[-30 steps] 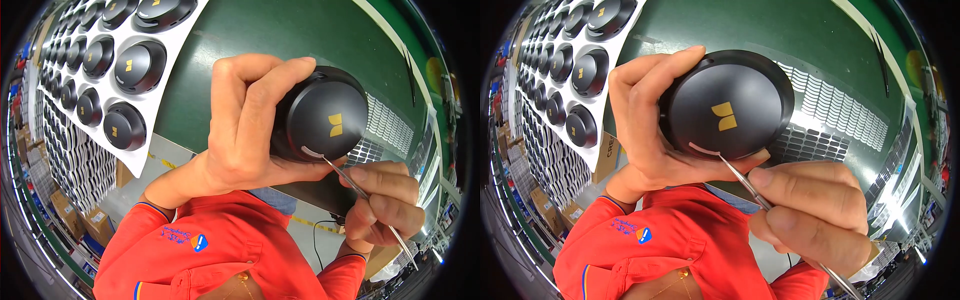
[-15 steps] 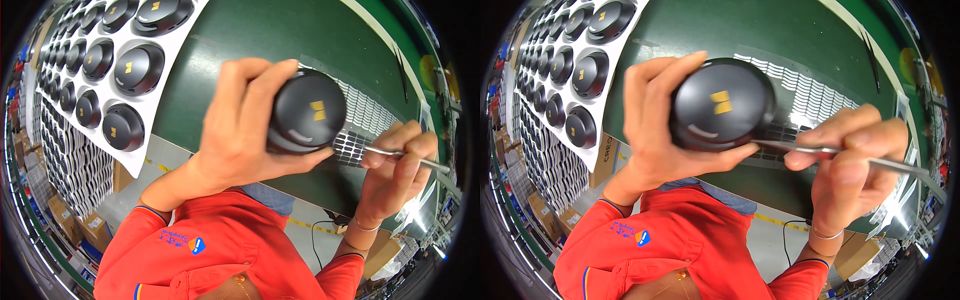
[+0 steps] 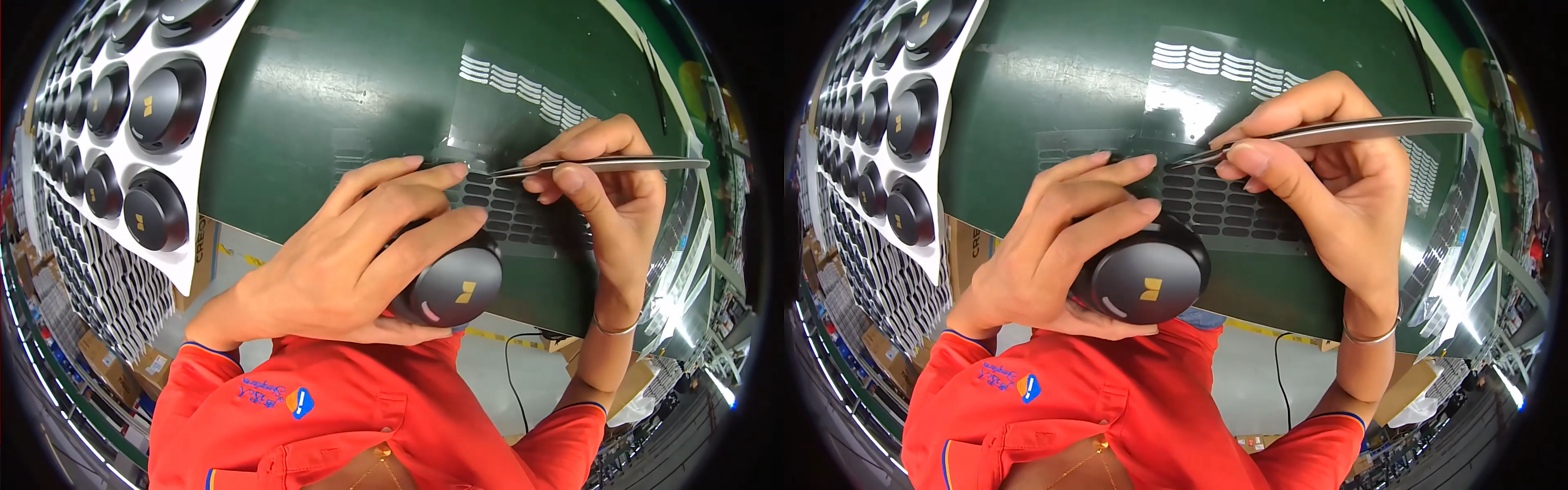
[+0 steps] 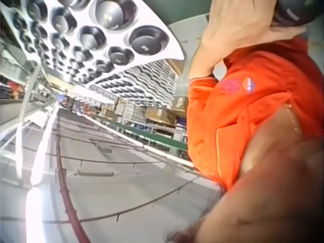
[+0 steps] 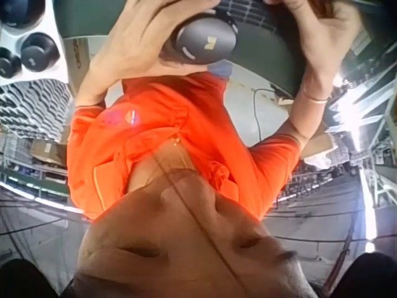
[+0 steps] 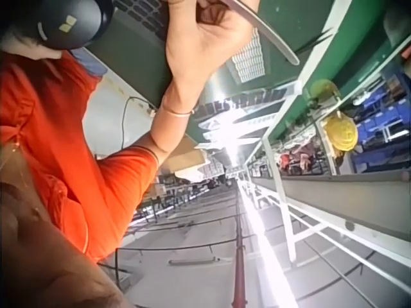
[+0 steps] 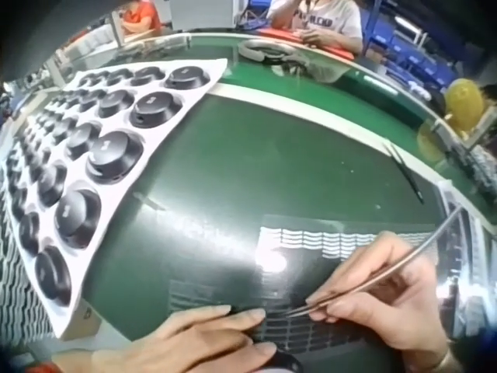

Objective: Assembling internal components of headphones using tweezers on a production line.

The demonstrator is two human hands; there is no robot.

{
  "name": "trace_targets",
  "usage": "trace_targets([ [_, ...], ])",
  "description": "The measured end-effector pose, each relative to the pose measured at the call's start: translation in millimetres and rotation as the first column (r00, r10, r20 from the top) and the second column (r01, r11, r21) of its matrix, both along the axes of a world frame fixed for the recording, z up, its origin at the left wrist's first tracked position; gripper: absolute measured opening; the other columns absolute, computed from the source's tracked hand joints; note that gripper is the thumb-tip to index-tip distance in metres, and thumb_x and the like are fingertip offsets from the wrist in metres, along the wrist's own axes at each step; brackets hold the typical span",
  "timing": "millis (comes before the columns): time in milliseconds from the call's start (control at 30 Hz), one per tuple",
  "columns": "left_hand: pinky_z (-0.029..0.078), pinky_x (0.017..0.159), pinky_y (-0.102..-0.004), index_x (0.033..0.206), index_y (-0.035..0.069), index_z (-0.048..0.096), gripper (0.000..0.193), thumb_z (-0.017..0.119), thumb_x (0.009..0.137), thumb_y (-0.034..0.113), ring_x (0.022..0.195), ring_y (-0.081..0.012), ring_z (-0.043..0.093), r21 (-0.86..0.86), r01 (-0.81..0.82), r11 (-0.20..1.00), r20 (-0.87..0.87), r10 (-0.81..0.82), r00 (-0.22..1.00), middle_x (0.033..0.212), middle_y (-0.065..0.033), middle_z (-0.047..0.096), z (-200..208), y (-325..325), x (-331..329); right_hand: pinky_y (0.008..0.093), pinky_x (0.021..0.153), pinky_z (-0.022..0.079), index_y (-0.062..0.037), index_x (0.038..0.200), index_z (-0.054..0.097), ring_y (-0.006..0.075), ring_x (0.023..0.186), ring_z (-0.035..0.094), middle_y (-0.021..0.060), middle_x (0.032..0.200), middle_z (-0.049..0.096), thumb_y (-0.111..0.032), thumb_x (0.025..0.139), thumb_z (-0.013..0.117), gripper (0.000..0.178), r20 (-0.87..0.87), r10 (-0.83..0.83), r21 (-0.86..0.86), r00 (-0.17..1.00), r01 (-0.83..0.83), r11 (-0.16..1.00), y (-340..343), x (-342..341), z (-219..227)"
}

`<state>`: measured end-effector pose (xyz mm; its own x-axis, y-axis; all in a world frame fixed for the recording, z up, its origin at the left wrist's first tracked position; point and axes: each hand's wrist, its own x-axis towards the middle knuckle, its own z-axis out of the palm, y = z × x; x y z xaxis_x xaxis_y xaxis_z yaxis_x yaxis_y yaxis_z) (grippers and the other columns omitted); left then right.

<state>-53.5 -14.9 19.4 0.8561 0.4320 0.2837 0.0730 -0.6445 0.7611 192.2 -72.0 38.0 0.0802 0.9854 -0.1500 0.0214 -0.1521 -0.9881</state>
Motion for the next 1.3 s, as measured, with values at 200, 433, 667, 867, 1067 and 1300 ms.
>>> trace_targets([
  [200,0.044,0.101,-0.0504,0.129,-0.001,0.049,0.087,0.091,0.061,0.033,0.119,-0.0365,0.058,-0.064,0.015,0.998,-0.007,-0.015,1.000,0.116,-0.0156,0.056,-6.2,0.2,0.1,0.0266,0.069,0.055,0.0022,0.096,0.055,0.0199,0.077,0.066,0.0201,0.092,0.065,0.001,0.087,0.066,0.015,0.099,0.068,0.034,0.993,-0.072,0.997,2.1,-0.2,-6.9],
  [433,0.044,0.101,-0.0509,0.128,0.000,0.050,0.087,0.091,0.061,0.036,0.120,-0.0363,0.057,-0.093,0.004,0.996,-0.024,-0.007,1.000,0.117,-0.0150,0.056,-4.7,1.1,1.1,0.0253,0.067,0.053,0.0023,0.095,0.055,0.0187,0.076,0.065,0.0200,0.093,0.065,0.002,0.086,0.067,0.016,0.124,0.085,0.070,0.989,-0.095,0.993,5.3,2.0,-8.2],
  [667,0.044,0.101,-0.0501,0.128,0.000,0.050,0.086,0.091,0.062,0.038,0.119,-0.0352,0.058,-0.076,0.000,0.997,-0.021,-0.002,1.000,0.117,-0.0151,0.056,-4.7,-1.1,0.9,0.0242,0.066,0.053,0.0015,0.096,0.055,0.0177,0.075,0.065,0.0199,0.093,0.065,0.001,0.086,0.067,0.015,0.117,0.062,0.064,0.991,-0.070,0.996,2.1,1.3,-7.6],
  [867,0.046,0.099,-0.0486,0.126,0.000,0.050,0.085,0.090,0.061,0.036,0.116,-0.0343,0.059,-0.036,-0.019,0.999,-0.018,0.018,1.000,0.118,-0.0166,0.058,-1.9,-1.5,2.1,0.0239,0.065,0.052,0.0013,0.096,0.055,0.0170,0.075,0.065,0.0197,0.093,0.066,0.000,0.086,0.068,0.016,0.146,0.105,0.038,0.984,-0.112,0.993,5.3,3.6,-4.5],
  [1067,0.047,0.099,-0.0480,0.125,-0.001,0.051,0.083,0.090,0.061,0.034,0.115,-0.0340,0.060,-0.008,-0.015,1.000,-0.005,0.015,1.000,0.117,-0.0172,0.059,-4.7,0.2,3.3,0.0229,0.064,0.051,0.0008,0.095,0.056,0.0161,0.075,0.064,0.0191,0.094,0.066,0.000,0.086,0.066,0.014,0.092,0.054,0.057,0.994,-0.059,0.997,4.4,3.8,-6.6],
  [1300,0.047,0.099,-0.0476,0.125,0.000,0.051,0.082,0.090,0.061,0.034,0.115,-0.0338,0.059,-0.026,-0.022,0.999,-0.016,0.021,1.000,0.117,-0.0172,0.059,-5.5,-1.3,3.6,0.0216,0.062,0.051,0.0008,0.095,0.056,0.0150,0.075,0.063,0.0182,0.094,0.066,-0.001,0.087,0.065,0.013,0.134,0.070,-0.003,0.988,-0.070,0.998,4.0,1.6,-6.5],
])
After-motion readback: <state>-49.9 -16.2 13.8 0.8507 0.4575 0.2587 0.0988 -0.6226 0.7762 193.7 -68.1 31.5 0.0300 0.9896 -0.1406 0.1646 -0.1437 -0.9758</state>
